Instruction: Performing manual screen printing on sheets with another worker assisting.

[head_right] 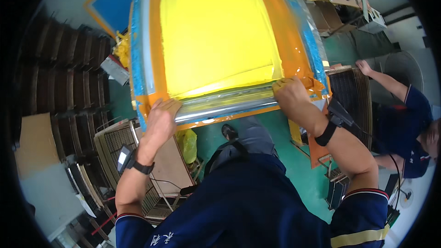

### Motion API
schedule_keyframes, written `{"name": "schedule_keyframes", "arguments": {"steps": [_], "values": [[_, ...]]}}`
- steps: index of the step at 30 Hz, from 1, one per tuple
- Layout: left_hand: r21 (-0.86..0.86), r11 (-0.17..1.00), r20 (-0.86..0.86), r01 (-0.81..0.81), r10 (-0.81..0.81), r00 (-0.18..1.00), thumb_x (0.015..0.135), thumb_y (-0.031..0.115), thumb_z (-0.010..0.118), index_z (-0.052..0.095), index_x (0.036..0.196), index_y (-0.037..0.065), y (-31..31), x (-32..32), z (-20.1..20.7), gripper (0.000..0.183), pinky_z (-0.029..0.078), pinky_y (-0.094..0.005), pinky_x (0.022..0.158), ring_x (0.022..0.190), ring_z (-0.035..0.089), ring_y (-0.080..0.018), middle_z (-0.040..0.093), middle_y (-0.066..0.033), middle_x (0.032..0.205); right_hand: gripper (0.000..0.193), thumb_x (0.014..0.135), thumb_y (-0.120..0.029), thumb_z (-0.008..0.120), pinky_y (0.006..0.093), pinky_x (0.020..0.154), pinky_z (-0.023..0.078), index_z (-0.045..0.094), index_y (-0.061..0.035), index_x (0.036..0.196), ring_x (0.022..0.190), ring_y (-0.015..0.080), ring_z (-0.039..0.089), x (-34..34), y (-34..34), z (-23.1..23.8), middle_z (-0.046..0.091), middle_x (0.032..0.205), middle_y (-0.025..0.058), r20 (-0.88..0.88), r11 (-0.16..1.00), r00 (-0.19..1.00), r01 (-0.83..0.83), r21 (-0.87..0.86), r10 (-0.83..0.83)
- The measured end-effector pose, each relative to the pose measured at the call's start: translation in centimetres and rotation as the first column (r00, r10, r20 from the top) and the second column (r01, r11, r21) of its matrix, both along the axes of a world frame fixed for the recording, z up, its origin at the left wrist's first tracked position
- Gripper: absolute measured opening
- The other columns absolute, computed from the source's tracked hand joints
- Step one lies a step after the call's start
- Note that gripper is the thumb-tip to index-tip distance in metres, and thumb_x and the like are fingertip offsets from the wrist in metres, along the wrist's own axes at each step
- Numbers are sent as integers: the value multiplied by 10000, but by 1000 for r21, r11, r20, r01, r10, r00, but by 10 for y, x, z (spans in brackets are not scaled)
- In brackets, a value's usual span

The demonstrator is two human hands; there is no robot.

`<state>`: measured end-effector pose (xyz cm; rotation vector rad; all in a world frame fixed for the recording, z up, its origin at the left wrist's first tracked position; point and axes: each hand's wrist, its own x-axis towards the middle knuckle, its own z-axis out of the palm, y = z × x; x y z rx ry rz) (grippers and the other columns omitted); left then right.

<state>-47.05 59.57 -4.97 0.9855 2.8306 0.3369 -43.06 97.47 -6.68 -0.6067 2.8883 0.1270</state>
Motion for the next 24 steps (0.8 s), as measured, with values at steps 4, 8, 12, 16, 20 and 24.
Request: {"name": "schedule_keyframes", "arguments": {"steps": [4,8,12,16,20,24], "values": [[-9,998,-118,58,-59,991,677,-77,592,627,1017,-71,5,-16,-9,342,425,-469,994,1063,612,-350,651,-236,1051,239,770,-68,572,339,900,444,621,-14,997,997,247,631,4,-2,-26,664,1015,126,-142,999,990,15,-43,-21],[26,997,-136,72,-67,988,666,-120,541,610,1066,-85,14,-56,-21,407,434,-485,986,1065,596,-404,637,-257,1088,346,777,-63,567,337,942,436,596,34,1108,1045,265,613,-28,6,-36,647,1070,157,-218,998,976,3,-65,-17],[26,994,-179,107,-100,979,676,-133,518,604,1070,-94,15,-114,-14,404,462,-457,934,1025,595,-422,636,-268,1052,349,782,-58,578,333,931,446,602,35,1117,1040,267,612,-93,13,-23,651,1071,154,-199,997,980,-24,-70,10],[8,996,-139,92,-90,986,691,-133,506,618,1035,-68,22,-184,-21,367,477,-446,873,958,594,-428,636,-268,1007,232,767,-42,587,353,810,491,617,-5,994,932,266,639,-168,21,-33,666,963,134,-221,997,975,-30,-70,14],[-15,992,-201,127,-128,971,696,-117,502,619,929,-53,23,-255,-21,268,474,-424,843,911,616,-374,647,-234,917,295,701,57,600,403,817,489,634,14,991,937,326,610,-244,27,-37,661,972,161,-105,992,989,93,-80,-101],[-63,995,-178,75,-85,980,706,-112,516,647,905,-20,26,-332,-32,255,497,-455,791,866,617,-395,649,-220,878,58,740,-9,615,410,732,509,629,-48,782,816,328,651,-319,29,-38,663,794,159,-183,998,982,24,-52,-33]]}}
